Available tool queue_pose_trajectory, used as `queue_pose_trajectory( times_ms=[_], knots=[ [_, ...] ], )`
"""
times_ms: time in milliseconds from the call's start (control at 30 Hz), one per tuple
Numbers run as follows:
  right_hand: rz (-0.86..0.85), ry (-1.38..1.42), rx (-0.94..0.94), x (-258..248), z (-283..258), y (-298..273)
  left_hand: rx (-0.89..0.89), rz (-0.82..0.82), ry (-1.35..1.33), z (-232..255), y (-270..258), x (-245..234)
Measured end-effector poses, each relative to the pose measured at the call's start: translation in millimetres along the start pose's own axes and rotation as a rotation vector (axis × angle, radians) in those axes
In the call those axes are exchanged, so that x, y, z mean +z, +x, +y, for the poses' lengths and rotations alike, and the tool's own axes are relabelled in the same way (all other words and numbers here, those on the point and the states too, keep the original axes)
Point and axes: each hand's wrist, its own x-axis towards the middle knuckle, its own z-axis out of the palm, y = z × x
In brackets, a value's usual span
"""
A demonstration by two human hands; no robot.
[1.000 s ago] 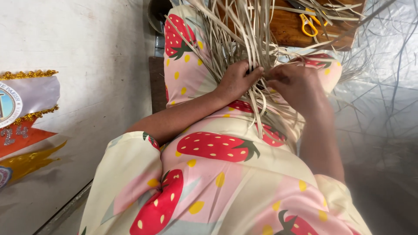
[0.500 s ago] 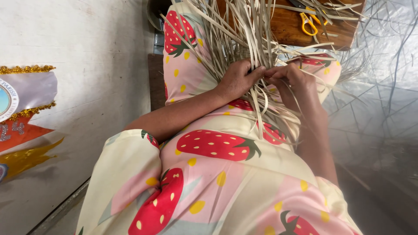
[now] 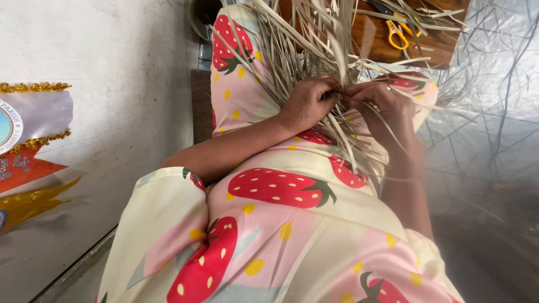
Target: Weaving dried plant fibers into a structured pattern
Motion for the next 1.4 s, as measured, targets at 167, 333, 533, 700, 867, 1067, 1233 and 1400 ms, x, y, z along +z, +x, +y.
queue_pose_trajectory(
  times_ms=[167, 333, 533, 700, 867, 1067, 1233, 1400],
  knots=[
    [0.015, -0.010, -0.041, 9.1, -0.5, 0.9, -0.012, -0.022, 0.104, 2.7, 1.4, -3.4],
    [0.018, -0.049, -0.091, 9.4, 3.2, 1.3, -0.015, -0.075, 0.147, 14.9, 2.7, -9.2],
    [0.000, -0.108, -0.111, 13.9, 32.2, 4.0, 0.015, -0.122, 0.247, 3.2, 4.6, -0.4],
    [0.053, -0.151, -0.063, 21.9, 52.7, 1.8, -0.062, -0.143, 0.303, 3.5, 6.5, 3.9],
    [0.076, 0.157, 0.062, 18.6, 23.8, 12.4, -0.011, -0.144, 0.146, 9.7, 4.7, -5.8],
    [0.134, 0.442, 0.094, 23.7, 40.2, 6.1, 0.015, -0.102, -0.004, 31.0, 3.6, -17.4],
    [0.155, 0.280, 0.200, 21.6, 26.1, 11.3, -0.037, -0.095, -0.031, 27.0, 6.8, -18.4],
    [0.121, -0.191, 0.118, 32.1, 30.5, 20.9, -0.033, -0.015, 0.051, 14.6, 8.4, -10.1]
  ],
)
